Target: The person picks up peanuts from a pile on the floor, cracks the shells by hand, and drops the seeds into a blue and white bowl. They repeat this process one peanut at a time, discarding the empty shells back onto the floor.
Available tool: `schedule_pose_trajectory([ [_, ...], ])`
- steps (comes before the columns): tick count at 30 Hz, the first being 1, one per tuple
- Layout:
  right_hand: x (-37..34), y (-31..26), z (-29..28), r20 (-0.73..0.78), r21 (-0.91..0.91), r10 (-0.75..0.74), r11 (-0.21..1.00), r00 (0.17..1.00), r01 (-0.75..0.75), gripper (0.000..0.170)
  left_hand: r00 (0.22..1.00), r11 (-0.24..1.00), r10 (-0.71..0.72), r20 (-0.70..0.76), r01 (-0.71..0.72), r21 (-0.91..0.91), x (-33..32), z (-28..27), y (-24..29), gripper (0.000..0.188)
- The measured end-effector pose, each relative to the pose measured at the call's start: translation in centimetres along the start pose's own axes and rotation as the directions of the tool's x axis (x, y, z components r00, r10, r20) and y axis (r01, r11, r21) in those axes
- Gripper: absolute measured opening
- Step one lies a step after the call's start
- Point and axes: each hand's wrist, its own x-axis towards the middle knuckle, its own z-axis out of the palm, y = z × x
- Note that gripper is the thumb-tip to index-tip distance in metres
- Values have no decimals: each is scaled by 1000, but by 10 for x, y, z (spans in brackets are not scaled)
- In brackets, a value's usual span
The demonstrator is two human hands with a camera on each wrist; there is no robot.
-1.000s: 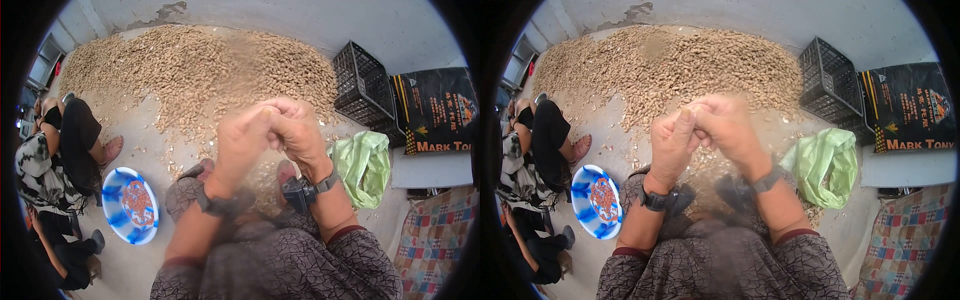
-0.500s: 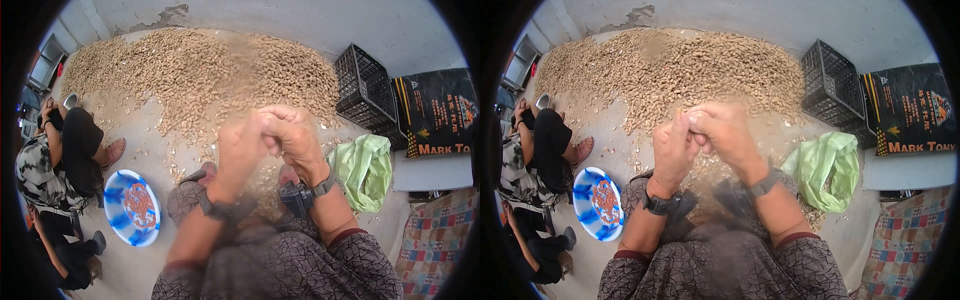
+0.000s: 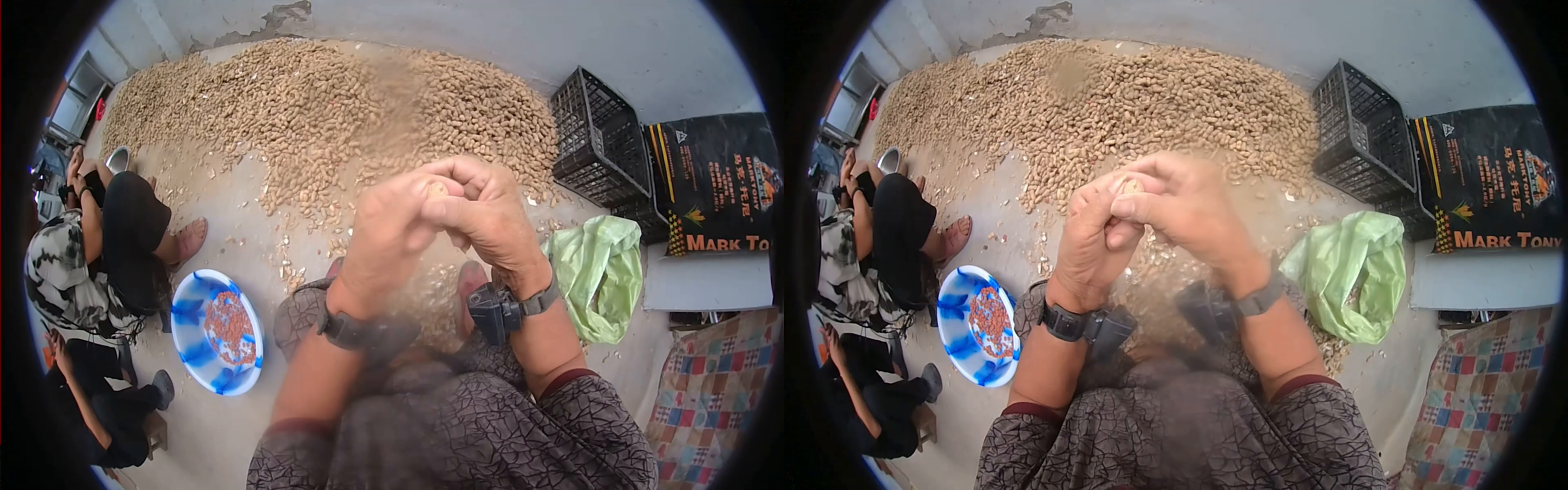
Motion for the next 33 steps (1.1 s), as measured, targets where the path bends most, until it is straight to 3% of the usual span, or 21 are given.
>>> schedule_pose_trajectory([
  [5, 0, 0, -2, 10, 24, 29, 999, 1000, -29, 21, 997, 997, -48, -68, 52, 60, -1, 4, 1, 32],
  [7, 1, -1, -3, 43, 126, 83, 988, 996, -88, 18, 994, 997, -57, -94, 62, 47, -1, 7, 2, 30],
  [9, 1, 1, -4, 48, 141, 83, 986, 995, -89, 17, 994, 861, 111, 4, -98, 499, -2, 8, 1, 37],
  [12, -1, -1, -3, 55, 171, 83, 981, 995, -91, 17, 992, 754, 90, -89, -10, 656, -4, 7, -1, 49],
  [19, 1, 1, -6, 23, 130, 34, 991, 999, -37, 18, 964, 691, 262, -37, -161, 705, -1, -3, -21, 61],
  [21, 1, 1, -4, 10, 141, 23, 990, 1000, -24, 15, 983, 903, 72, -166, 6, 429, -2, 9, -13, 59],
  [26, 2, 2, 7, -81, 139, 2, 990, 997, 9, 10, 966, 874, 2, -258, 124, 471, 6, -2, -13, 48],
  [28, 3, 7, 8, -118, 90, -87, 991, 989, 98, 9, 959, 864, -14, -282, 153, 480, 7, -12, -12, 45],
  [30, 1, 3, 9, -111, 66, -106, 991, 988, 113, 10, 983, 777, -73, -170, 162, 608, 5, -24, -10, 12],
  [33, 0, 4, 8, -116, -27, -153, 988, 981, 151, 11, 970, 845, -33, -239, 155, 512, 4, -8, -2, 15],
])
